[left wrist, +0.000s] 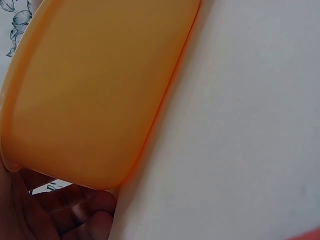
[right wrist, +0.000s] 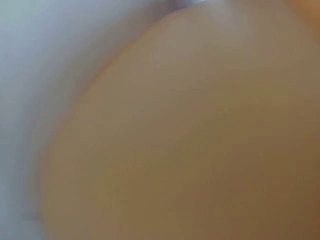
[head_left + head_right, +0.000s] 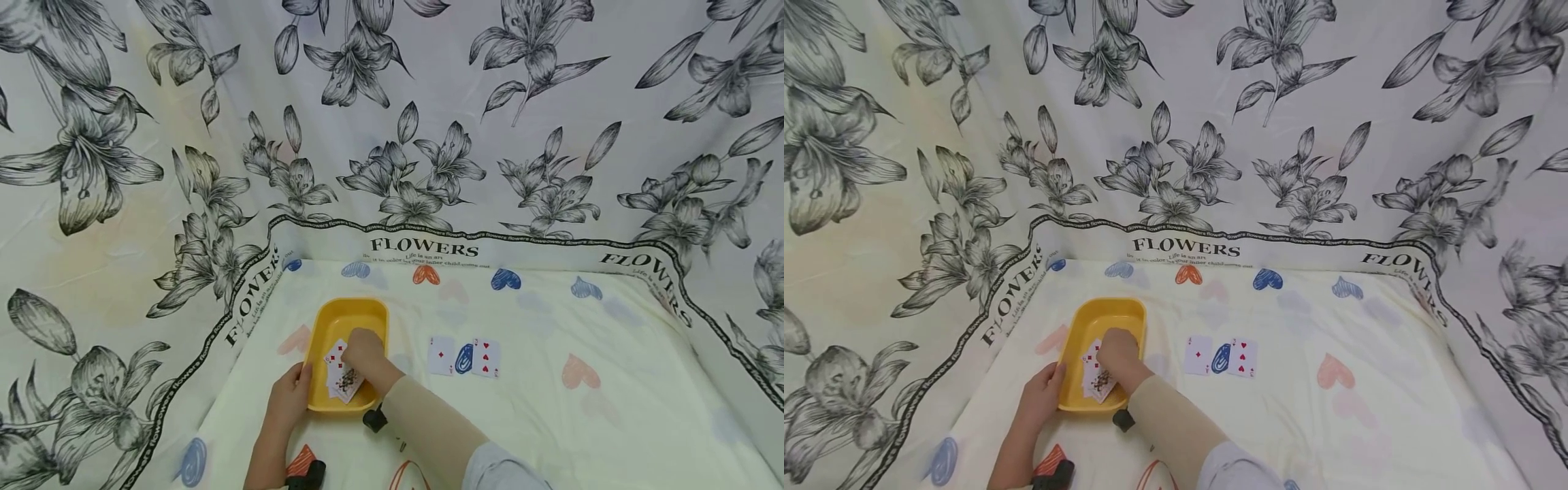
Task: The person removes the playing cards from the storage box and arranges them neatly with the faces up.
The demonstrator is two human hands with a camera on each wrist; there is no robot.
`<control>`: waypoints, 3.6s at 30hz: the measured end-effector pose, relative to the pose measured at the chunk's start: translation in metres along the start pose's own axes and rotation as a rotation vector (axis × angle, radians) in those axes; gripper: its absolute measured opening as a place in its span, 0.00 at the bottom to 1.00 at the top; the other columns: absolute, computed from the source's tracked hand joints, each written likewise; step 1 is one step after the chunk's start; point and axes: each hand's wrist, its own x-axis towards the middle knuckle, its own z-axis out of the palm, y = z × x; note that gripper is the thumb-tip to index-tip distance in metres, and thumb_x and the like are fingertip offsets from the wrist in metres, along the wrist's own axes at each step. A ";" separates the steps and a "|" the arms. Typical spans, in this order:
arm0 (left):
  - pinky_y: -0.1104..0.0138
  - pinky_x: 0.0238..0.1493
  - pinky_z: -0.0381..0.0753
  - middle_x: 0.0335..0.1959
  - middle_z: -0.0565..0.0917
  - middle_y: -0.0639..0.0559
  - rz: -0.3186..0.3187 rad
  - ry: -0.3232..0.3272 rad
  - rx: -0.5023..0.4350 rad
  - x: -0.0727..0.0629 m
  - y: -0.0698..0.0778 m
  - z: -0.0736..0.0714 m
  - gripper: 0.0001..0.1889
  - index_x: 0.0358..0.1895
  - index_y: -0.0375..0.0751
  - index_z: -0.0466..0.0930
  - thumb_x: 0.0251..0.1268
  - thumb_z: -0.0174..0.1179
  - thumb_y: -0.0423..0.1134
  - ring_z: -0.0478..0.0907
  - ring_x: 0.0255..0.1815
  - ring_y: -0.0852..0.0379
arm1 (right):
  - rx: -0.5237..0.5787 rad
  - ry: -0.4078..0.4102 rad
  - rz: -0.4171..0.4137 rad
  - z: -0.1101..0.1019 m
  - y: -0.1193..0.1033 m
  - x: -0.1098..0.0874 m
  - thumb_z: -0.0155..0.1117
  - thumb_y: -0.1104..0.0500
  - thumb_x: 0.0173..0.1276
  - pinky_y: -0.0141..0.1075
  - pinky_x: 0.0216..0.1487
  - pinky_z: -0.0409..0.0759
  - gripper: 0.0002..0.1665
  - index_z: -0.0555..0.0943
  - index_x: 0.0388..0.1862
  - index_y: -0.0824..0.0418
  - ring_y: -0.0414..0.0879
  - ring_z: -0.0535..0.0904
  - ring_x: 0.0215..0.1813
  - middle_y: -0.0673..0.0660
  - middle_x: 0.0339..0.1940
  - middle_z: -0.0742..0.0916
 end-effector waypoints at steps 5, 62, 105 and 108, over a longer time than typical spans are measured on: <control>0.52 0.47 0.75 0.50 0.84 0.38 0.006 0.007 -0.005 0.000 -0.001 -0.001 0.29 0.68 0.34 0.75 0.84 0.42 0.54 0.77 0.37 0.51 | 0.138 -0.004 -0.015 -0.008 0.000 -0.001 0.72 0.60 0.65 0.34 0.26 0.66 0.24 0.68 0.15 0.56 0.44 0.65 0.19 0.50 0.15 0.67; 0.43 0.58 0.73 0.61 0.78 0.32 -0.063 -0.072 -0.008 0.003 0.006 -0.003 0.37 0.74 0.31 0.66 0.83 0.34 0.61 0.75 0.53 0.41 | 1.043 0.209 0.471 -0.150 0.310 -0.108 0.66 0.59 0.75 0.29 0.34 0.78 0.31 0.70 0.71 0.73 0.41 0.76 0.30 0.51 0.32 0.82; 0.41 0.62 0.71 0.65 0.76 0.32 -0.101 -0.086 -0.034 0.001 -0.001 0.002 0.38 0.76 0.32 0.64 0.83 0.36 0.62 0.73 0.54 0.41 | 0.260 0.476 0.567 -0.125 0.331 -0.133 0.64 0.58 0.70 0.54 0.44 0.75 0.19 0.79 0.46 0.75 0.65 0.78 0.43 0.71 0.40 0.84; 0.42 0.60 0.73 0.63 0.77 0.33 -0.098 -0.083 -0.031 0.002 0.001 0.002 0.37 0.75 0.32 0.64 0.83 0.36 0.61 0.74 0.52 0.42 | 0.288 0.489 0.570 -0.128 0.331 -0.129 0.64 0.56 0.71 0.55 0.46 0.74 0.21 0.80 0.49 0.75 0.66 0.78 0.46 0.73 0.45 0.84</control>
